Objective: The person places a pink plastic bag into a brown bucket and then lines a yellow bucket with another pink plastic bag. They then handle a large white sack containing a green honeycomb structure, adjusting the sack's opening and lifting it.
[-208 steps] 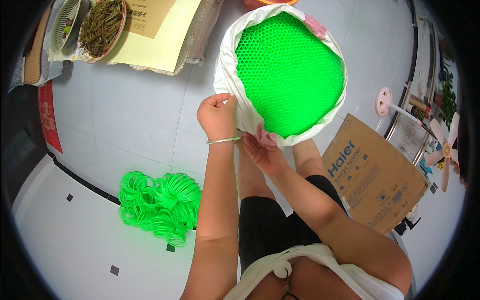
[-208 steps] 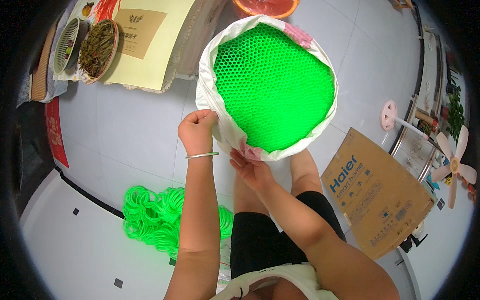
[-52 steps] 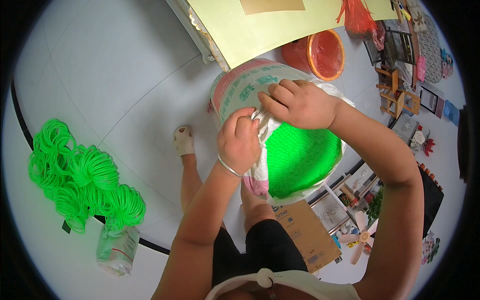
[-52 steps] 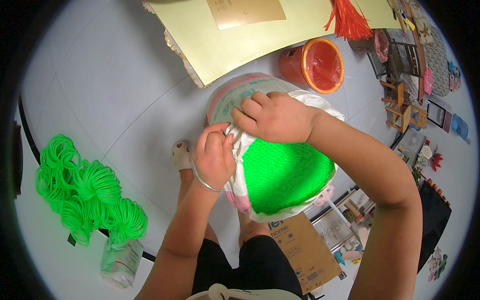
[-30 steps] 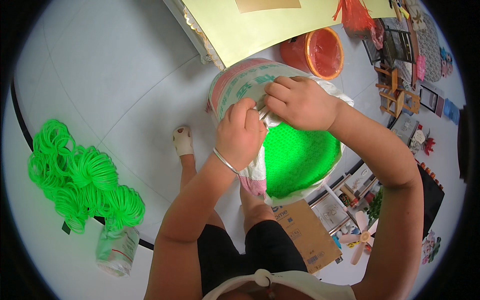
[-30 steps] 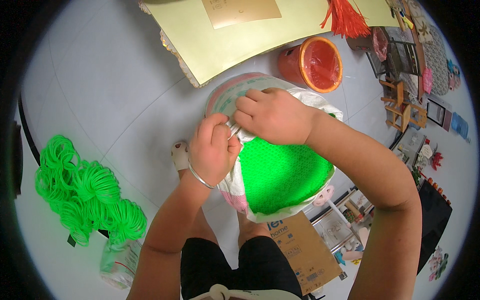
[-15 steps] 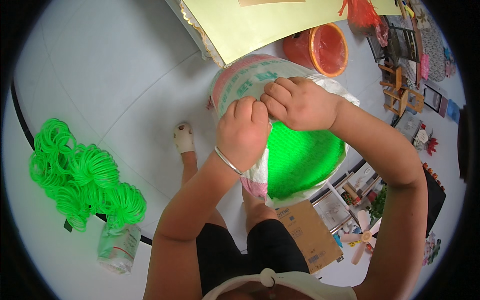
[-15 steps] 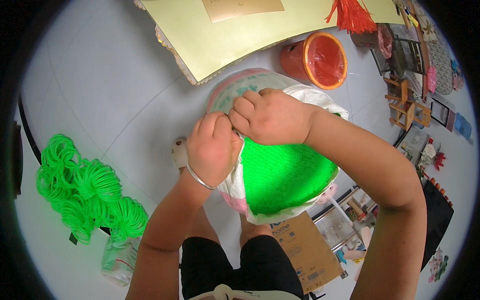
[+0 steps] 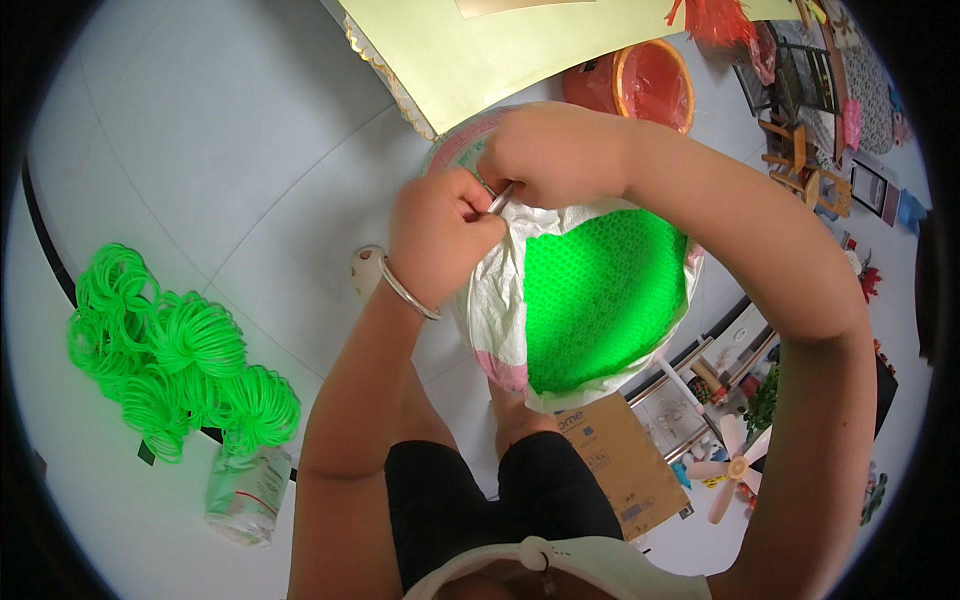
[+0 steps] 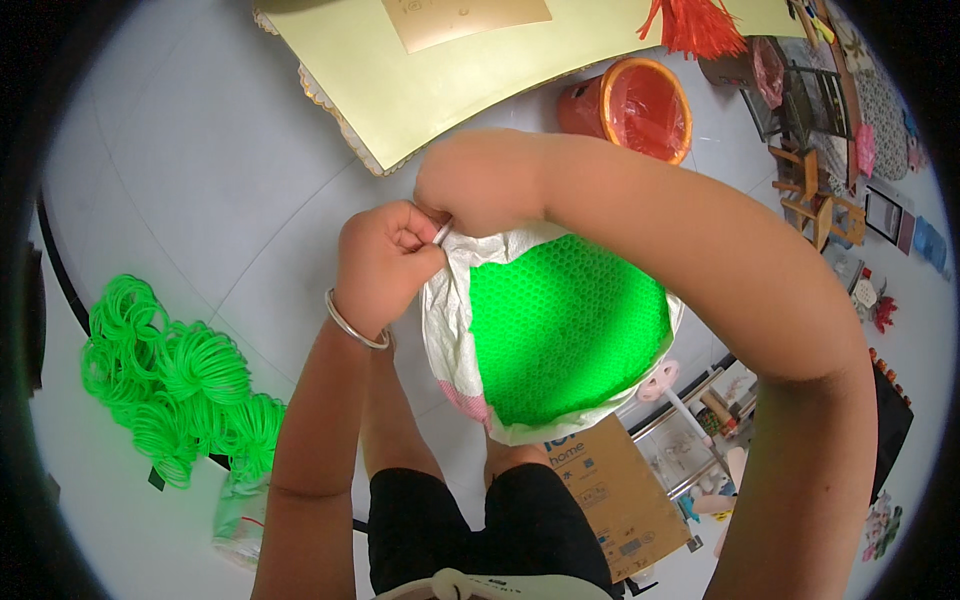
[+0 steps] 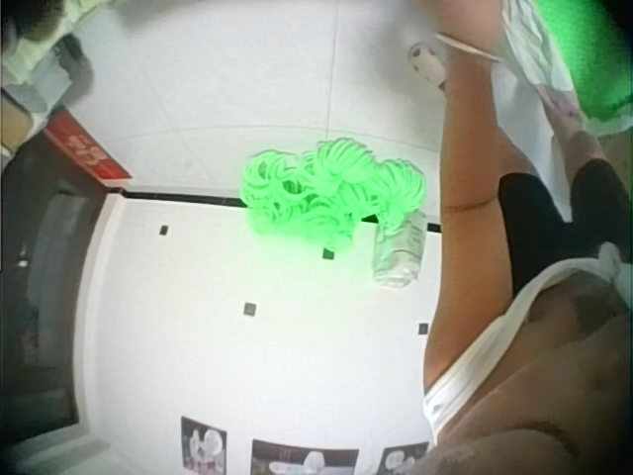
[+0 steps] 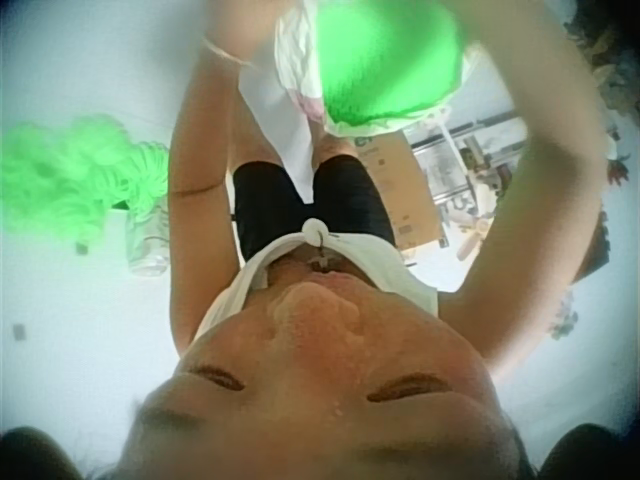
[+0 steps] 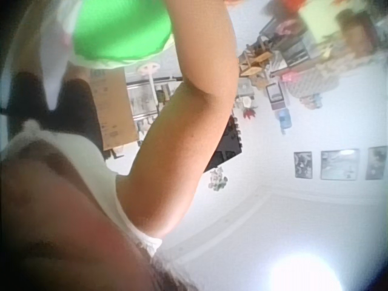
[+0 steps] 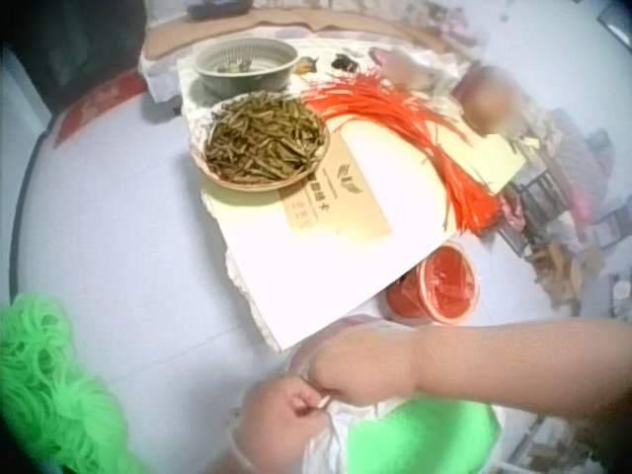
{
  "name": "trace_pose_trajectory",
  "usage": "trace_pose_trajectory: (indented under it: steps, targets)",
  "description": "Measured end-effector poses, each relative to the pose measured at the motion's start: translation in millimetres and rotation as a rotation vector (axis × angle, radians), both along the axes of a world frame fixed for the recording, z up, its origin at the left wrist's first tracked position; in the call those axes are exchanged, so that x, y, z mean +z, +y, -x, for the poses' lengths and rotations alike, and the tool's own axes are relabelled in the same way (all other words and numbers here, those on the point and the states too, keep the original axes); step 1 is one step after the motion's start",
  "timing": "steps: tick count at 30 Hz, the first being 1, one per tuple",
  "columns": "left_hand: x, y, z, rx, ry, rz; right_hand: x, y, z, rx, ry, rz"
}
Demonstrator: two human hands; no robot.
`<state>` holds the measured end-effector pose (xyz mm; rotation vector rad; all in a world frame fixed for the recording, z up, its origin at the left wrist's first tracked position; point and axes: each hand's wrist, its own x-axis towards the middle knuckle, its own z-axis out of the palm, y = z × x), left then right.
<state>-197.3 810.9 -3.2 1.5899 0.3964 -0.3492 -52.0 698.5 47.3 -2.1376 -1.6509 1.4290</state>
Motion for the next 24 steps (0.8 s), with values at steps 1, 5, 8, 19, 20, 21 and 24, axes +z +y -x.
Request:
trace_pose_trajectory:
  steps: [1,5,8,19,20,21,24]
  targets:
    - [-0.5,2.0,-1.6,-0.016,0.037,0.041,0.2,6.1,-2.7,0.005,0.024,0.064]
    - [-9.0,10.3,0.9,0.01,0.136,0.245,-2.5,6.1,-5.7,-0.06,0.094,0.109]
    - [-15.2,6.5,11.9,0.158,0.189,0.332,-14.0,-0.6,-7.8,-0.122,0.185,0.085]
    - [-8.3,-28.7,63.9,0.385,0.179,0.079,-34.3,-38.1,-12.0,-0.468,0.444,0.024]
    - [-11.1,-28.9,60.8,0.396,0.176,0.067,-33.1,-37.5,-10.0,-0.462,0.443,0.018]
    - [-12.9,-29.3,58.3,0.407,0.172,0.054,-32.2,-37.9,-9.0,-0.488,0.441,0.017]
    - [-2.6,-32.7,46.0,0.289,0.188,-0.112,-29.2,-43.9,-8.5,-0.547,0.416,0.021]
